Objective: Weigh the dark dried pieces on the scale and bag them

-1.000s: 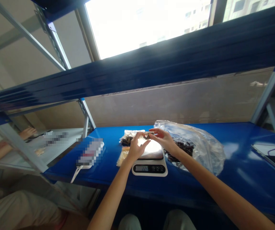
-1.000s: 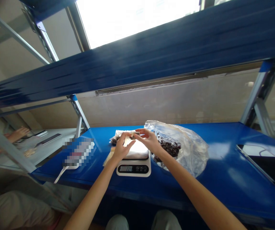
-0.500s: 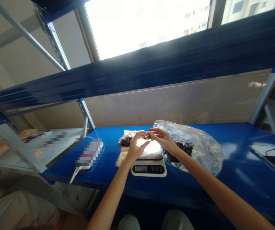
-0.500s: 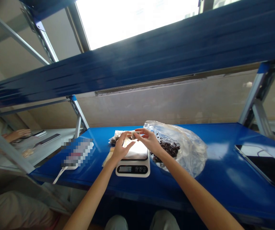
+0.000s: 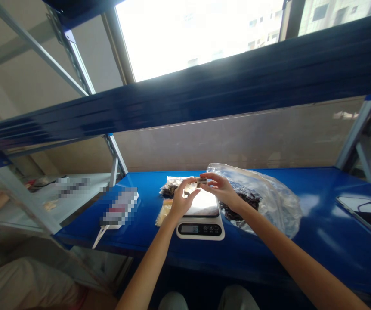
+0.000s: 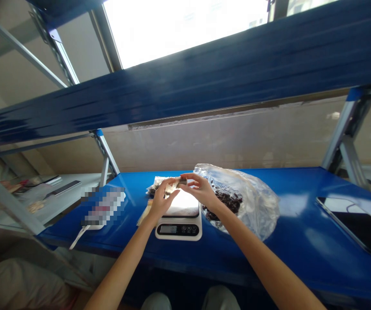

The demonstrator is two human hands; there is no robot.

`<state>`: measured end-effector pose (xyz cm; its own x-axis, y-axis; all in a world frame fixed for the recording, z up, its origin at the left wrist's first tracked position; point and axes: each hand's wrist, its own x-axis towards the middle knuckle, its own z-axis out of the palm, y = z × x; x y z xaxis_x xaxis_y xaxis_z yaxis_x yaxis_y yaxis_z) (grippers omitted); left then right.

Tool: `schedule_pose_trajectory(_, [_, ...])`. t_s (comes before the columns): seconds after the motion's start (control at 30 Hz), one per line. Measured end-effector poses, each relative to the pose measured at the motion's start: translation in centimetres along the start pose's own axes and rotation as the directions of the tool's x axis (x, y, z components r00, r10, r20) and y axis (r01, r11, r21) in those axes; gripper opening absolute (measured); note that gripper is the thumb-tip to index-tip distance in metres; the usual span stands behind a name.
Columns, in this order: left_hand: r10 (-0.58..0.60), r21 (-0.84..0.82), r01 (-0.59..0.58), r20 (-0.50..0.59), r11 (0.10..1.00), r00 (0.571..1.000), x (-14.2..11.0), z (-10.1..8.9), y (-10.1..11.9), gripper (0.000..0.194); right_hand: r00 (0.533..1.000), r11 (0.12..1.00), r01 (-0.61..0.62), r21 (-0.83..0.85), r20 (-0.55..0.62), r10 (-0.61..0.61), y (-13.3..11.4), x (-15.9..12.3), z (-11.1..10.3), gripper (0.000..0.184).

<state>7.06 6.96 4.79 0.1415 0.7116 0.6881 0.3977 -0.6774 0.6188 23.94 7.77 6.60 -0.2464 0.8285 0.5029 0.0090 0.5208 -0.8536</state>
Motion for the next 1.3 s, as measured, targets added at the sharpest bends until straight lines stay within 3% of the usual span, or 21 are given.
schedule_pose_trajectory(0.27, [0.006,-0.029,-0.006,-0.001,1.0,1.0,-0.02,-0.05,0.09,0.033,0.997,0.994,-0.066,0.084,-0.029,0.069,-0.32,0.09,-0.08,0.038])
schedule_pose_trajectory(0.47, [-0.025,0.02,0.024,0.047,0.999,0.999,-0.15,0.14,-0.23,0.039,1.0,0.999,-0.027,0.031,0.005,0.027,-0.42,-0.07,0.11,0.035])
schedule_pose_trajectory(0.8, [0.045,0.028,-0.046,0.043,0.999,0.998,0.1,0.07,0.07,0.027,1.0,1.0,-0.007,-0.023,-0.023,0.007,-0.06,-0.17,0.56,0.034])
schedule_pose_trajectory(1.3, [0.005,0.057,-0.006,0.02,0.998,1.0,0.15,0.01,0.06,0.023,1.0,0.999,-0.015,-0.03,0.0,0.015,0.48,-0.07,0.28,0.039])
